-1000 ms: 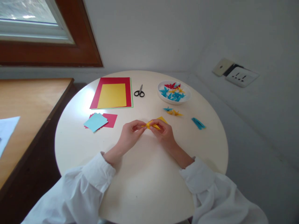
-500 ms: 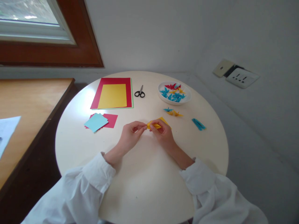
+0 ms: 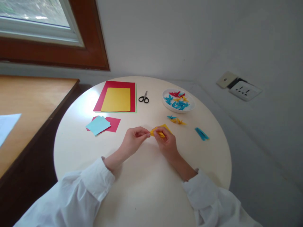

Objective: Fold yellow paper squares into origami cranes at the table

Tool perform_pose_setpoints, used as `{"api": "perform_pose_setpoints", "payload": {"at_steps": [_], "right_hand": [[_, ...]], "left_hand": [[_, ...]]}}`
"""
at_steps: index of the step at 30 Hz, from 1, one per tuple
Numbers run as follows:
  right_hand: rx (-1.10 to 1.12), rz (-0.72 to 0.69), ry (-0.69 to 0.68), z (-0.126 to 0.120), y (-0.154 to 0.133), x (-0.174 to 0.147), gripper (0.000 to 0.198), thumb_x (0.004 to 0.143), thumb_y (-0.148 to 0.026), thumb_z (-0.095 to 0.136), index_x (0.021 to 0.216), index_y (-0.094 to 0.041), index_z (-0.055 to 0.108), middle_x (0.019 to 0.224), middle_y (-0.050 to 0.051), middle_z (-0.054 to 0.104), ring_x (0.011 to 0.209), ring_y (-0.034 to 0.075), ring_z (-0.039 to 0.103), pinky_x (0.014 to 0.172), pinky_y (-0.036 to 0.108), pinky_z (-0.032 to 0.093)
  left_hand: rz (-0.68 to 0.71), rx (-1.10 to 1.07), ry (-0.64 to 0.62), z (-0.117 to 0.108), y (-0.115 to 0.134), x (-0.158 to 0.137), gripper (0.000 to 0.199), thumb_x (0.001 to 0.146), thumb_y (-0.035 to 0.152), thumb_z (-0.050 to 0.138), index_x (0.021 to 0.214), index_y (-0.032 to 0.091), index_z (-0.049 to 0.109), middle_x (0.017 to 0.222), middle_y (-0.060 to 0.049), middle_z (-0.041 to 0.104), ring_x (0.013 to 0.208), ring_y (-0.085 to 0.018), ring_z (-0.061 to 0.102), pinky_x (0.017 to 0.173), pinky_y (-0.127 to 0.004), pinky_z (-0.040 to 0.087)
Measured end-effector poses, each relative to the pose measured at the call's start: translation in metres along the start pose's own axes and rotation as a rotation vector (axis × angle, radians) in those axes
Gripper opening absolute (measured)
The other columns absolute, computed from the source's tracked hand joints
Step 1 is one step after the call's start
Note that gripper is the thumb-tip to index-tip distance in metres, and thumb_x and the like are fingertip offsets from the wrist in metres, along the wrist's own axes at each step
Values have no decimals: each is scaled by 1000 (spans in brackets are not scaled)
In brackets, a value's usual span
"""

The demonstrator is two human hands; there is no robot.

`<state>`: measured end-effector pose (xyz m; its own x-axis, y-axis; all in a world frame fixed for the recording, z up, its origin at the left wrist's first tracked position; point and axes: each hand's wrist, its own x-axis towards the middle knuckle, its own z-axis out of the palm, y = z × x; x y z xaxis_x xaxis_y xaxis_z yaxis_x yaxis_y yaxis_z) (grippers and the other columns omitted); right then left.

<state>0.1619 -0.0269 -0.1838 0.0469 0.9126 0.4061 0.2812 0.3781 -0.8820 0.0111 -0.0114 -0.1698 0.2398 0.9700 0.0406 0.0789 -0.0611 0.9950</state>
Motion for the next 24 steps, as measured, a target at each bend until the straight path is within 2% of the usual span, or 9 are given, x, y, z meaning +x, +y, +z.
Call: {"api": "perform_pose_setpoints", "payload": {"at_steps": [4,13,18,24], "right_hand": [[-18,-5,-9,0,2,1,7,81,-27,55,78,-21,56,84,3,61,82,16,59,74,30,50],[-116,-26,49,1,-2,2,10,81,-28,53,75,-21,54,78,2,57,76,15,56,65,28,49],[-136,-20,52,-1,-2,1,10,82,-29,53,75,-21,53,79,2,57,76,16,57,64,28,49],[-185,-83,47,-2,-1,1,8,82,-26,52,76,-21,53,79,2,57,78,16,56,69,30,48]], "left_hand": [[12,7,-4,0,-1,0,16,71,31,63,72,16,68,71,-5,70,67,-17,63,64,-27,49],[-24,-54,32,3,1,1,13,67,29,65,68,16,65,67,-4,68,65,-16,63,62,-27,49],[-128,-173,41,3,6,0,13,63,26,70,67,14,65,67,-4,68,67,-16,64,65,-29,50],[-319,-501,46,4,12,1,5,65,13,66,66,12,61,61,-2,65,61,-12,65,72,-29,54]]}}
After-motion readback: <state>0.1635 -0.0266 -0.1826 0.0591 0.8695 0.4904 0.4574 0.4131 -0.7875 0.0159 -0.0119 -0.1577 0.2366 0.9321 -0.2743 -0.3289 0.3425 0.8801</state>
